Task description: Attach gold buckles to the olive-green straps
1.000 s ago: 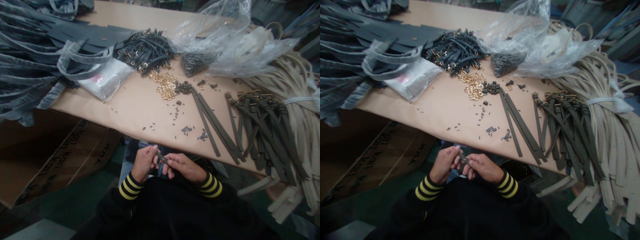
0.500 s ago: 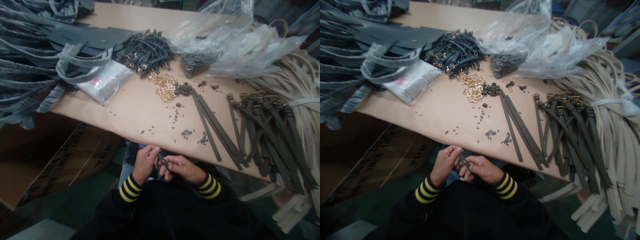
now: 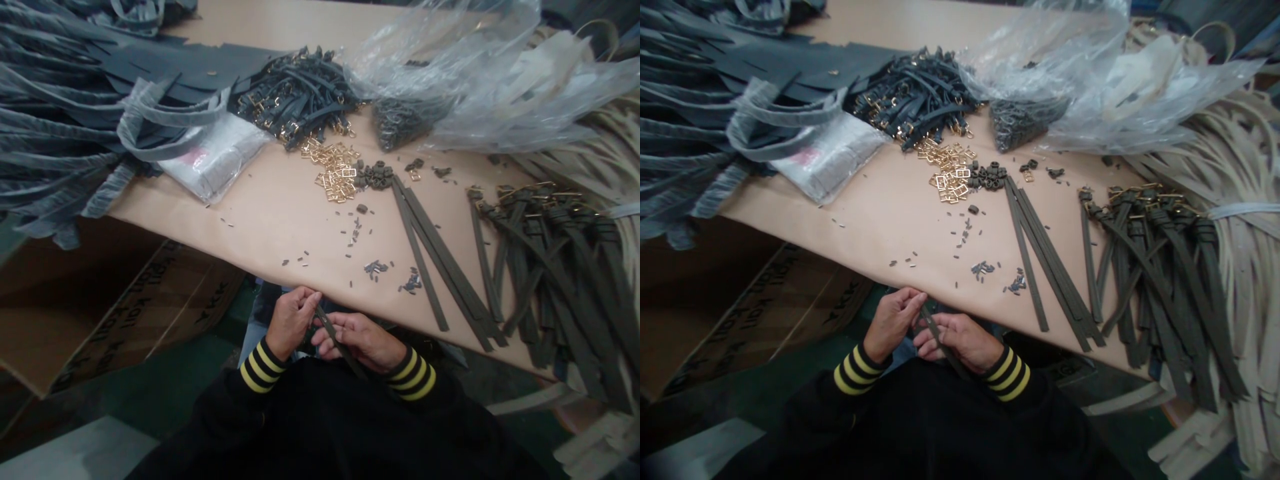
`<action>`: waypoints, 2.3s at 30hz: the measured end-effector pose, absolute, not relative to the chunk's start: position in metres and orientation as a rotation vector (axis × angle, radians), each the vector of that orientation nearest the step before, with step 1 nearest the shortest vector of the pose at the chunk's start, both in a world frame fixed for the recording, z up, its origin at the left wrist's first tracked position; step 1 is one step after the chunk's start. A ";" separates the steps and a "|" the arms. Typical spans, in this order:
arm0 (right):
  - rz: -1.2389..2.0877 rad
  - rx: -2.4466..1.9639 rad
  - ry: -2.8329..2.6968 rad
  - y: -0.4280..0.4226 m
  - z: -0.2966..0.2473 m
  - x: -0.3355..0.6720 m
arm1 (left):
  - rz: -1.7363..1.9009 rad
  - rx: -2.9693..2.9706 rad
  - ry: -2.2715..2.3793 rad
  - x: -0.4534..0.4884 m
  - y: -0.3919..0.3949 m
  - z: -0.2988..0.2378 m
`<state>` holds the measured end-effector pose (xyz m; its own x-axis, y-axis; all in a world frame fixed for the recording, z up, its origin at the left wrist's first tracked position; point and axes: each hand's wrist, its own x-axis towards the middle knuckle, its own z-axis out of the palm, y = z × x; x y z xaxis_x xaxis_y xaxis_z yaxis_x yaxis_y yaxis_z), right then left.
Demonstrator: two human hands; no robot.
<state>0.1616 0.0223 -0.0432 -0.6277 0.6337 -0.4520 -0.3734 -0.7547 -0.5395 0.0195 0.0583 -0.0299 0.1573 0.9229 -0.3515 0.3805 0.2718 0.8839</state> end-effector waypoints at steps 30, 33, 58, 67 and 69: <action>1.572 -1.223 -0.983 0.071 -0.013 0.210 | 0.334 2.494 1.149 0.110 0.222 0.000; 1.565 -1.261 -1.008 0.070 -0.013 0.211 | 0.370 2.425 1.162 0.108 0.215 0.004; 1.209 -1.566 -1.545 0.049 0.018 0.193 | 0.784 0.977 1.099 0.042 0.090 0.011; 1.058 -1.597 -1.845 0.046 0.021 0.198 | 0.766 1.158 1.131 0.042 0.081 0.011; 1.071 -1.584 -1.859 0.044 0.021 0.199 | 0.760 1.215 1.120 0.042 0.077 0.009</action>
<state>0.1991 0.0445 0.0210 -0.2229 0.9659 -0.1320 0.5988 0.0288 -0.8004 0.0424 0.0768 0.0093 0.3103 0.9175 -0.2490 0.1070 0.2266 0.9681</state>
